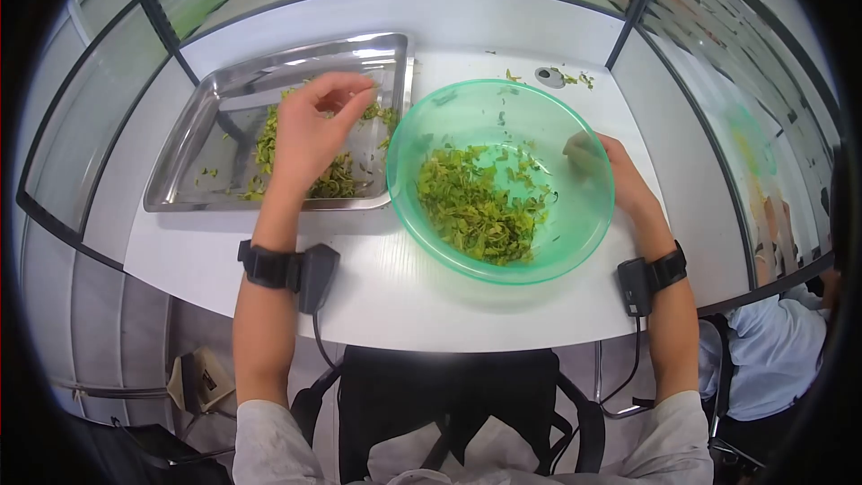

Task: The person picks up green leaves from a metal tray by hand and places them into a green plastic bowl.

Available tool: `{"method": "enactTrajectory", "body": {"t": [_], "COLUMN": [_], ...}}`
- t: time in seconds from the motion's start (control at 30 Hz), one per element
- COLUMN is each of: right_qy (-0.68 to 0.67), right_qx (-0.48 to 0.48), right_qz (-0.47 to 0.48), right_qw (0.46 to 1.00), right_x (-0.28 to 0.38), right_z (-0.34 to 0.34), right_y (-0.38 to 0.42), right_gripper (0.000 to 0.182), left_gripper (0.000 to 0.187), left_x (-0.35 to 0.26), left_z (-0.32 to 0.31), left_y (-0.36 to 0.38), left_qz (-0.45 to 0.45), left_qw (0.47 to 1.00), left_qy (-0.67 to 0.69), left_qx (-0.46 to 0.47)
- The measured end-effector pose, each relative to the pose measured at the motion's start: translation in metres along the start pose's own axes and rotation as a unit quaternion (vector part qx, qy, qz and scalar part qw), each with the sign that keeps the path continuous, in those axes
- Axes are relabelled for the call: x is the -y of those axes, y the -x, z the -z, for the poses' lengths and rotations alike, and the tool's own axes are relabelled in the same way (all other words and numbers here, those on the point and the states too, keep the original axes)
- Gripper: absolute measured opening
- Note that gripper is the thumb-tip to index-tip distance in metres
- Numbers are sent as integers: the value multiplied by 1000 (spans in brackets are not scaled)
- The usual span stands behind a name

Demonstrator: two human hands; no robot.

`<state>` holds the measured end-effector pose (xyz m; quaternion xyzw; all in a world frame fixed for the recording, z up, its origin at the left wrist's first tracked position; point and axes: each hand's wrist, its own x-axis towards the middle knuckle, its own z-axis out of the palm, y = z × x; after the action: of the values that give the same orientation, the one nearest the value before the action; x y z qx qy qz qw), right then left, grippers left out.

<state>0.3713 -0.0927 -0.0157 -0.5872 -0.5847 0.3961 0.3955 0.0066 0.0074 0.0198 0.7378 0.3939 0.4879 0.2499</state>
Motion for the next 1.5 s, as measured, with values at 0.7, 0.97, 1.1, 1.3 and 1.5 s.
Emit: {"method": "enactTrajectory", "body": {"t": [0.7,0.97,1.1,1.3,1.5], "right_qy": [4,5,-4,-15,2], "right_qx": [6,8,12,14,11], "right_qz": [14,20,20,11,14], "right_qw": [1000,1000,1000,1000,1000], "right_x": [1,-3,-1,-2,1], "right_z": [0,1,1,0,0], "right_y": [0,-2,-1,0,0], "right_gripper": [23,23,23,24,25], "left_gripper": [24,14,16,26,19], "left_x": [26,22,15,-13,5], "left_z": [-13,-12,-13,-5,-1], "left_y": [12,10,3,7,2], "left_qz": [-54,23,3,-150,-79], "left_qw": [933,943,990,954,986], "left_qy": [-269,-279,-122,78,38], "left_qx": [234,182,63,246,145]}}
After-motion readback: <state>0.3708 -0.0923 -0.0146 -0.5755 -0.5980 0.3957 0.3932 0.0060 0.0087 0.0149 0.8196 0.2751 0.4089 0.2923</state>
